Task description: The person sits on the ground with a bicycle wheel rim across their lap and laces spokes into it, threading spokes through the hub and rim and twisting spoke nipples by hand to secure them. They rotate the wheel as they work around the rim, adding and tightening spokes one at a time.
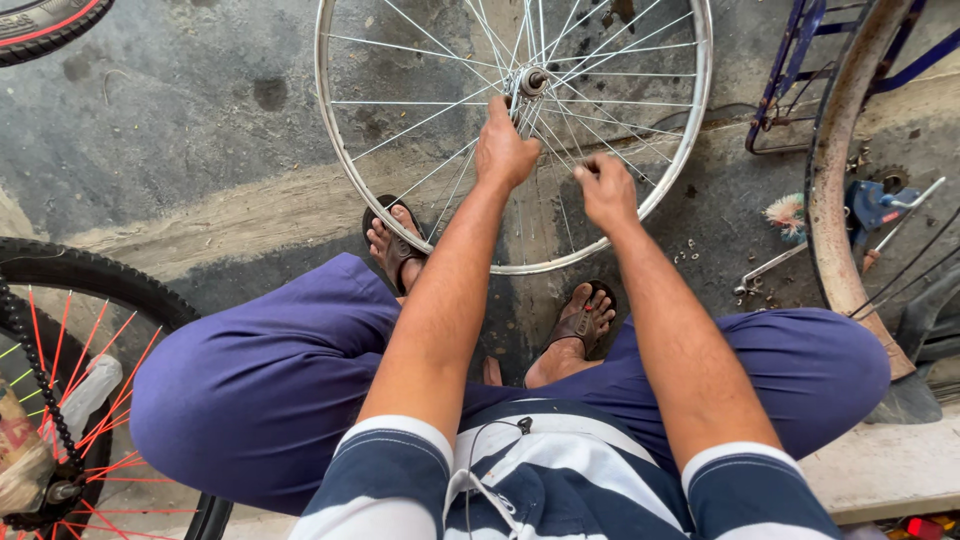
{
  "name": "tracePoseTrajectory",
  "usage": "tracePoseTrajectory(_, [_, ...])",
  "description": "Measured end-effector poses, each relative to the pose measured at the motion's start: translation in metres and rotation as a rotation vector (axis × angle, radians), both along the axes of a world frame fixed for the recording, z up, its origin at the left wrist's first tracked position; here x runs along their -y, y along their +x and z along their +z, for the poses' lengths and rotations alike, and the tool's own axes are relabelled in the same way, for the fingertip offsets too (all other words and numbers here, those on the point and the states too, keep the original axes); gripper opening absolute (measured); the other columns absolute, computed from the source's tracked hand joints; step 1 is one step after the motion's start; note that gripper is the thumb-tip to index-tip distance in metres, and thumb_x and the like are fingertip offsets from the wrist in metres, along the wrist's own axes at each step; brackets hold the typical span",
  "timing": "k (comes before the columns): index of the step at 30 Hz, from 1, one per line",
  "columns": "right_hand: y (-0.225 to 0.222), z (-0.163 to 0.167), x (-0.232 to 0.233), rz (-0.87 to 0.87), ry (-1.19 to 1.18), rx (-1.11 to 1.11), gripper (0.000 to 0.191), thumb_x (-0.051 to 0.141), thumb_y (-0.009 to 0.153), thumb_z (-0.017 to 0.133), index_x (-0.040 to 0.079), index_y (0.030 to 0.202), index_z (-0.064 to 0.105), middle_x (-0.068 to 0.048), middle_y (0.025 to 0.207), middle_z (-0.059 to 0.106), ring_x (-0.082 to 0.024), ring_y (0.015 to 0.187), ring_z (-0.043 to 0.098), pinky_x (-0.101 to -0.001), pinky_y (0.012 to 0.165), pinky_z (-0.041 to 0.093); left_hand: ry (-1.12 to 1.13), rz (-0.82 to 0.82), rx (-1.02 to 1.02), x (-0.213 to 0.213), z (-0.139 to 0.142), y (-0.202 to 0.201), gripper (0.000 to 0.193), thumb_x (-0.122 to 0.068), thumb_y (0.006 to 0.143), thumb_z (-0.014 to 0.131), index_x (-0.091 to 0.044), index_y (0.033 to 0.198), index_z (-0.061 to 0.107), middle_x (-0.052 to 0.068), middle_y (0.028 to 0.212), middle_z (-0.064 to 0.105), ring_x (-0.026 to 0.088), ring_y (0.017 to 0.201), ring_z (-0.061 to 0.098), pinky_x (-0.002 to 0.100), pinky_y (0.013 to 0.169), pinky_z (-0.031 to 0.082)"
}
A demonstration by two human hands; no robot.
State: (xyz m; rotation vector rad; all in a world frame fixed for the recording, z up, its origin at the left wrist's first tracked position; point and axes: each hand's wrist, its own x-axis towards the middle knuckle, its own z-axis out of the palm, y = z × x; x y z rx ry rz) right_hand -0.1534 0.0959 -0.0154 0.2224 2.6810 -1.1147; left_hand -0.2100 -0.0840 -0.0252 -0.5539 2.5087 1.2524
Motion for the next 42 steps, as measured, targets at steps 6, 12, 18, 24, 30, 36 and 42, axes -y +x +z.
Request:
tracePoseTrajectory(6, [0.028,-0.014,0.006,-0.082,-0.170,0.250,0.029,0.029,0.101,0.064,0.001,0.109,0.065,-0.016,0.087,0.074,-0.023,0.078,0.077,-0.0368,0.073,0.056,0.010,-0.117,0.217,0.008,0.003,-0.001,0.046,-0.029,0.079,0.078,-0.015,0.121,0.065,0.017,0.114,0.075,0.037,0.111,0.070,0.047,0.097,0.053])
tracePoseTrajectory(12, [0.023,-0.013,0.006,-0.103,-0.218,0.145,0.026,0.027,0.102,0.062,0.002,0.108,0.065,-0.014,0.095,0.075,-0.021,0.083,0.077,-0.0359,0.073,0.057,-0.236,-0.206,0.260,0.014,0.017,0.000,0.078,-0.024,0.083,0.074,-0.007,0.149,0.037,0.022,0.116,0.073,0.040,0.110,0.070,0.048,0.095,0.055])
tracePoseTrajectory(18, [0.024,-0.010,0.005,-0.046,-0.160,0.159,0.025,0.027,0.102,0.063,0.002,0.108,0.066,-0.014,0.092,0.077,-0.023,0.088,0.075,-0.0370,0.080,0.055,-0.125,-0.150,0.320,0.018,0.034,-0.012,0.071,-0.021,0.072,0.077,-0.018,0.138,0.051,0.017,0.119,0.070,0.038,0.114,0.066,0.047,0.094,0.052])
tracePoseTrajectory(24, [0.022,-0.008,0.006,-0.060,-0.224,0.181,0.026,0.028,0.101,0.063,0.003,0.108,0.066,-0.012,0.093,0.076,-0.021,0.090,0.075,-0.0357,0.080,0.055,-0.556,-0.189,0.090,-0.002,0.022,-0.006,0.041,-0.026,0.068,0.081,-0.016,0.105,0.067,0.016,0.118,0.069,0.038,0.117,0.064,0.050,0.095,0.051])
tracePoseTrajectory(30, [0.022,-0.009,0.004,-0.052,-0.215,0.149,0.026,0.028,0.102,0.062,0.003,0.109,0.067,-0.012,0.093,0.076,-0.022,0.090,0.074,-0.0357,0.082,0.055,-0.262,-0.267,0.242,0.013,0.010,-0.004,0.046,-0.020,0.078,0.077,-0.004,0.117,0.058,0.022,0.106,0.071,0.039,0.098,0.068,0.048,0.082,0.054])
tracePoseTrajectory(36, [0.023,-0.018,0.000,-0.036,-0.197,0.119,0.026,0.027,0.102,0.062,0.003,0.109,0.068,-0.013,0.094,0.075,-0.023,0.090,0.072,-0.0368,0.082,0.054,0.123,-0.236,0.404,0.057,0.015,-0.005,0.028,-0.016,0.077,0.072,-0.005,0.102,0.067,0.019,0.106,0.075,0.034,0.099,0.074,0.044,0.082,0.057])
tracePoseTrajectory(42, [0.027,-0.019,-0.002,-0.043,-0.186,0.132,0.026,0.027,0.102,0.062,0.003,0.108,0.067,-0.012,0.094,0.074,-0.024,0.089,0.070,-0.0376,0.082,0.053,-0.631,-0.299,-0.045,0.096,0.018,-0.019,0.011,-0.012,0.085,0.065,-0.014,0.096,0.068,0.013,0.098,0.073,0.035,0.094,0.067,0.053,0.085,0.044])
